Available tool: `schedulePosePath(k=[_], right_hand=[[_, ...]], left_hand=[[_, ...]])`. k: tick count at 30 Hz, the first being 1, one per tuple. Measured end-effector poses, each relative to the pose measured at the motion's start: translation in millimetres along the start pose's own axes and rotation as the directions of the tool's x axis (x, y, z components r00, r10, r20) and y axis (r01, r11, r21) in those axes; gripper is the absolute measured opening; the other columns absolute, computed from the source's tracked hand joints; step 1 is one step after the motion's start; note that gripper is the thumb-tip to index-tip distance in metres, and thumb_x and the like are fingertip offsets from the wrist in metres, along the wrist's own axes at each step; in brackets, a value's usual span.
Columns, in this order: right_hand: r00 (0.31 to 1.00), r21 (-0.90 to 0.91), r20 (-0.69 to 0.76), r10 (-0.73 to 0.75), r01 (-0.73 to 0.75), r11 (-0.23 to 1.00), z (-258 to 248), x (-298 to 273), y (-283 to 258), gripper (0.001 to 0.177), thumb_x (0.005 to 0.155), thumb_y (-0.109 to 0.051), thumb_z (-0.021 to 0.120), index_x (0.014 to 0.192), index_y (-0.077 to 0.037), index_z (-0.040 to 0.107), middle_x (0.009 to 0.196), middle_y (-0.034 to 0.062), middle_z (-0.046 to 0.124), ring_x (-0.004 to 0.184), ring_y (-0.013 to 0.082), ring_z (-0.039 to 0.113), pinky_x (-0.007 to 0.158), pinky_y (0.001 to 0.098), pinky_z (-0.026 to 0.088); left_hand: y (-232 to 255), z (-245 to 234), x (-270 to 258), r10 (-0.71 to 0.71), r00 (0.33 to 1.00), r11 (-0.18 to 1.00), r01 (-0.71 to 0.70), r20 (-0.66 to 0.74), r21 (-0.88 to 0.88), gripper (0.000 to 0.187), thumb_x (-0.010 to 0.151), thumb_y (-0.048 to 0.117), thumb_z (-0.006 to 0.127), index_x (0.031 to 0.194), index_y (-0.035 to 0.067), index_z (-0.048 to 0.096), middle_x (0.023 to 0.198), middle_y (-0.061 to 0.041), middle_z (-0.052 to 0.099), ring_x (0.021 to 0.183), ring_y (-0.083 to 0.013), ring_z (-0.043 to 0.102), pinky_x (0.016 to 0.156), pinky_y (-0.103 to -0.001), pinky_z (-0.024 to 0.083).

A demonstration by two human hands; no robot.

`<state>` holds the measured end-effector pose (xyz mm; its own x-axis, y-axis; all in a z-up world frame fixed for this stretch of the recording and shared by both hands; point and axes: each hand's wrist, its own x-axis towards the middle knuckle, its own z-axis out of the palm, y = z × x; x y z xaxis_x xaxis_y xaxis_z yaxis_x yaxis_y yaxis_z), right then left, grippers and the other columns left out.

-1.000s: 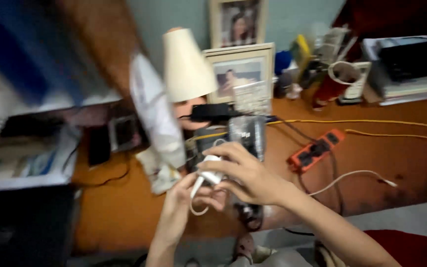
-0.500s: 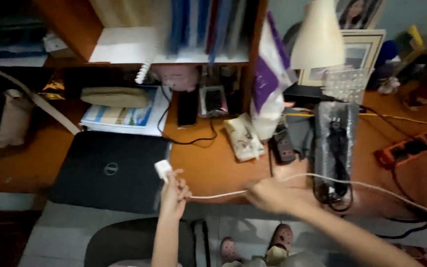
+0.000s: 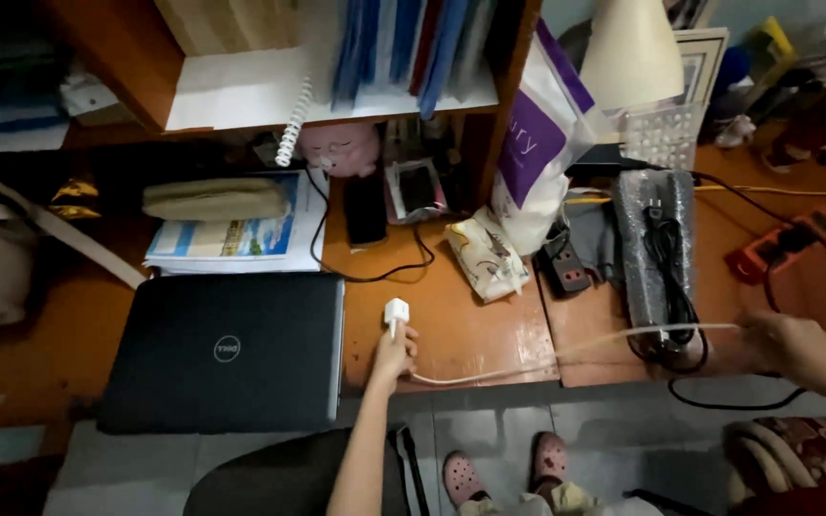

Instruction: The person clears clutter from a wooden desk, including a power strip, cables, and a laptop. They then use a gray cloth to wipe the desk surface and the laptop lid.

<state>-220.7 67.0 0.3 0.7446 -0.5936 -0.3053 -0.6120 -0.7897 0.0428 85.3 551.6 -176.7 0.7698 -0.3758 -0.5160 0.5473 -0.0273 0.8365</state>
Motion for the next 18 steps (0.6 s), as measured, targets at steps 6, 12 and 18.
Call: schedulePosePath(k=[6, 12, 18], right_hand=[[0.97, 0.465, -0.172, -0.174, 0.236, 0.853, -110, -70, -127, 0.025, 0.089, -0.026, 0.059, 0.098, -0.01, 0.077, 0.071, 0.0035, 0.069, 0.065, 0.0133, 0.06, 0.06, 0.0278, 0.041], [0.855, 0.985, -0.004, -0.518, 0.092, 0.143, -171, -102, -220, 0.027, 0.098, -0.021, 0.05, 0.091, 0.001, 0.063, 0.054, 0.0039, 0.047, 0.038, 0.0098, 0.033, 0.033, 0.0226, 0.023], [0.739, 0.957, 0.034, -0.673, -0.217, -0.19, -192, -100, -265, 0.044, 0.097, -0.016, 0.043, 0.135, 0.003, 0.053, 0.065, -0.0023, 0.031, 0.05, 0.0091, 0.022, 0.045, 0.0226, 0.019]], left_hand=[[31, -8, 8, 0.054, 0.973, 0.834, 0.08, -0.225, 0.547, 0.04, 0.096, 0.044, 0.049, 0.097, 0.005, 0.053, 0.072, -0.01, 0.065, 0.048, -0.0244, 0.067, 0.04, -0.034, 0.047], [76, -5, -27, 0.182, 0.962, 0.458, 0.099, -0.203, 0.883, 0.056, 0.092, 0.047, 0.054, 0.117, -0.003, 0.049, 0.11, -0.023, 0.063, 0.1, -0.043, 0.062, 0.077, -0.053, 0.051], [161, 67, -166, 0.709, 0.702, 0.549, -0.496, -0.06, 0.673, 0.042, 0.095, 0.038, 0.045, 0.073, 0.01, 0.068, 0.069, -0.005, 0.066, 0.062, -0.0196, 0.057, 0.058, -0.037, 0.042]])
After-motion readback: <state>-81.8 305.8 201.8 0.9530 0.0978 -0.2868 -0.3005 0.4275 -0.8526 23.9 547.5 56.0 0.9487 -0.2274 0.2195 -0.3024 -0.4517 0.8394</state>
